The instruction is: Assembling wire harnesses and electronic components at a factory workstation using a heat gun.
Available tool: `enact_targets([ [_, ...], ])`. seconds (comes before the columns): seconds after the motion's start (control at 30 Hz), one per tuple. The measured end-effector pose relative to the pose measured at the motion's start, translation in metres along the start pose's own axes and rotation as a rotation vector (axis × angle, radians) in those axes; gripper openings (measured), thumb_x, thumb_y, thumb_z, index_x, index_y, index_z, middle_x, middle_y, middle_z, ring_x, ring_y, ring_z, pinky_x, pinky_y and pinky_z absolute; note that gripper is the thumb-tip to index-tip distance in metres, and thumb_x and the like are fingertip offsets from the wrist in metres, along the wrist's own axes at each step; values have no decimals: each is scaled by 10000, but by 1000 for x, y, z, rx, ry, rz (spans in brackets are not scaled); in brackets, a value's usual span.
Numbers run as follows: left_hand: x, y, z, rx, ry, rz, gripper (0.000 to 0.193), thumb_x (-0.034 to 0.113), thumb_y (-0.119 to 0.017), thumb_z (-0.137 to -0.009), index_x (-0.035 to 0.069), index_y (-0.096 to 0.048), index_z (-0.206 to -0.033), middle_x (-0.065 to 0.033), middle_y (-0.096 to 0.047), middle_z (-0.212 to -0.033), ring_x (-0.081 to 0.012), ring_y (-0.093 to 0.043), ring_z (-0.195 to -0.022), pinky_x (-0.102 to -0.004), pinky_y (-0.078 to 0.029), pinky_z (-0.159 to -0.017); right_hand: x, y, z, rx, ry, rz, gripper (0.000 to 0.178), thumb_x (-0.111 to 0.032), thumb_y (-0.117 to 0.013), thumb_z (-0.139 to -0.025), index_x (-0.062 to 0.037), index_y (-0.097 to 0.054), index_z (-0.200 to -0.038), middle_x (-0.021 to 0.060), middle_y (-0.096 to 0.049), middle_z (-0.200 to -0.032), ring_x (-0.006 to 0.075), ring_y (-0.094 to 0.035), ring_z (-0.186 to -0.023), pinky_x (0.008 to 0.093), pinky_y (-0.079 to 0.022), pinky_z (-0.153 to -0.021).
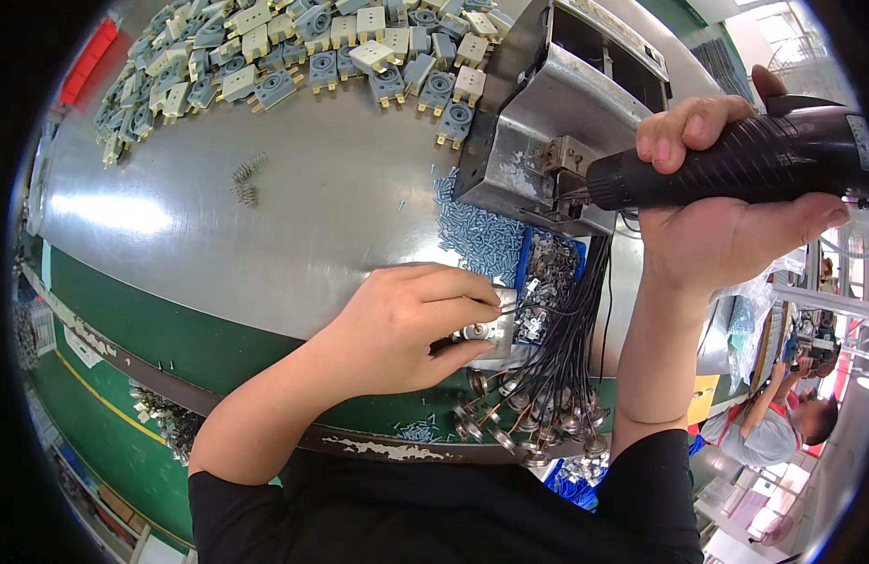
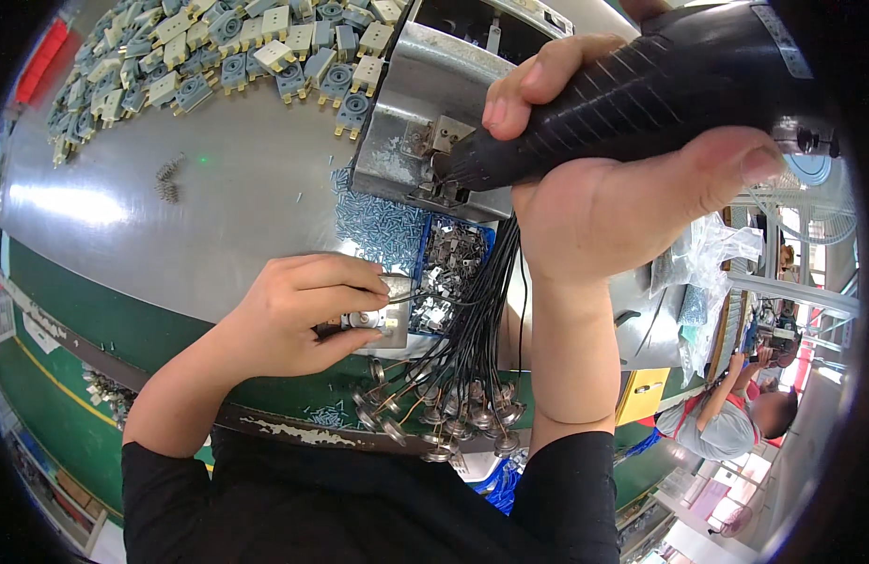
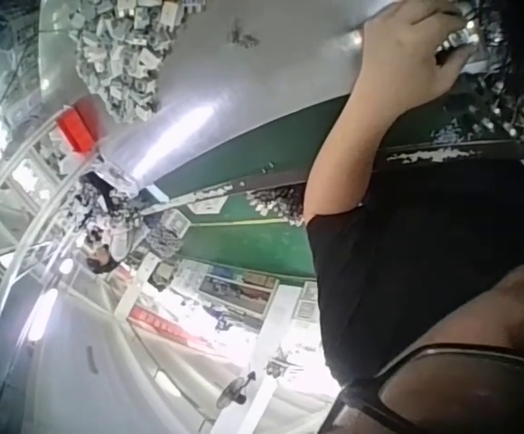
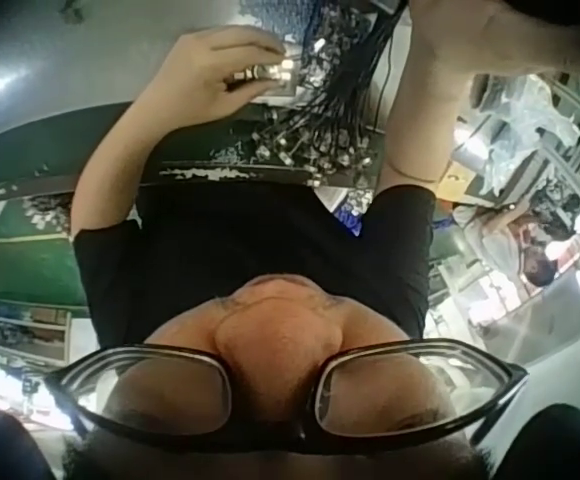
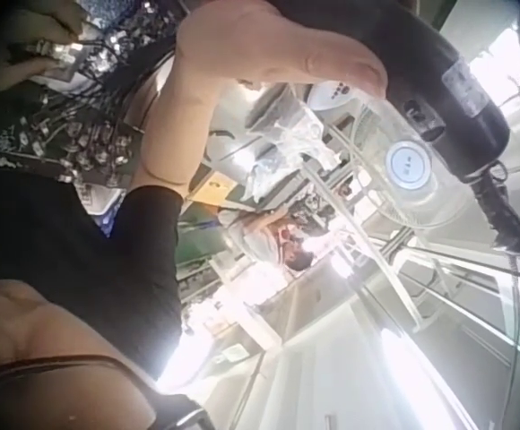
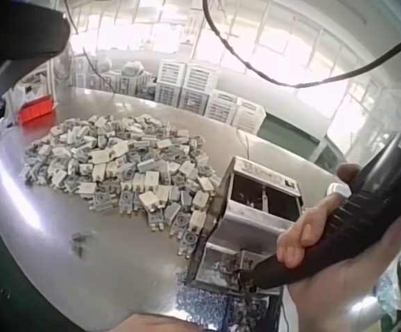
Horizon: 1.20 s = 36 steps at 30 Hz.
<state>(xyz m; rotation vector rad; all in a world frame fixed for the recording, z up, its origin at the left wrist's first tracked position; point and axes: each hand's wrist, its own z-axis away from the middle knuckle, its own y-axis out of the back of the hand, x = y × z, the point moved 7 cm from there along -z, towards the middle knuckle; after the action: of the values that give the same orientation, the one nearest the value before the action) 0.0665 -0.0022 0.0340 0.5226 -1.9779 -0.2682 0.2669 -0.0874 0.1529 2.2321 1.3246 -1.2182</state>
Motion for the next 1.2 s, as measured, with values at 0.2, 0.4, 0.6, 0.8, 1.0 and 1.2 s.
enact_targets([
  [0.2,0,-1,0,-19,20,12,283,95,-876,-766,61,-750,-1017,-55,-754,-1103,-278,-750,-994,-401,-616,-844,-1,-1,6,-20,26,21,1132,-970,-412,-865,-25,-413,-1488,95,-569,-866,230,-545,-653,412,-464,-643],
  [0.4,1,2,5,-13,30,12,304,61,-878,-752,46,-755,-1030,-84,-762,-1119,-293,-759,-1013,-402,-622,-852,-15,-41,34,-46,-179,-161,1202,-920,-477,-891,19,-290,-1618,70,-557,-872,186,-543,-630,379,-465,-621],
  [0.6,-4,-1,7,7,17,1,213,172,-830,-832,77,-754,-1006,-30,-742,-1092,-279,-729,-962,-403,-595,-797,-21,-70,72,-113,-135,-120,1158,-839,-556,-922,22,-252,-1633,48,-558,-872,156,-535,-578,334,-475,-552],
  [0.8,-5,-5,11,17,13,-6,214,193,-827,-844,84,-754,-1013,-15,-743,-1088,-265,-731,-962,-394,-594,-789,-24,-79,83,-168,-12,-99,1174,-876,-529,-899,12,-262,-1620,43,-545,-868,158,-530,-579,341,-483,-549],
  [1.0,-7,-6,12,18,14,-20,214,207,-827,-845,89,-758,-1009,-12,-745,-1090,-268,-735,-966,-398,-597,-786,-21,-74,90,-105,-74,-68,1168,-892,-550,-870,-29,-298,-1616,39,-534,-862,158,-533,-592,343,-480,-556],
  [1.2,-6,-4,13,8,18,2,301,103,-872,-774,44,-757,-1047,-76,-756,-1099,-292,-749,-945,-382,-607,-793,-17,-78,91,-301,-96,-92,1009,-869,-602,-857,-99,-461,-1495,42,-546,-868,160,-545,-595,344,-474,-556],
])
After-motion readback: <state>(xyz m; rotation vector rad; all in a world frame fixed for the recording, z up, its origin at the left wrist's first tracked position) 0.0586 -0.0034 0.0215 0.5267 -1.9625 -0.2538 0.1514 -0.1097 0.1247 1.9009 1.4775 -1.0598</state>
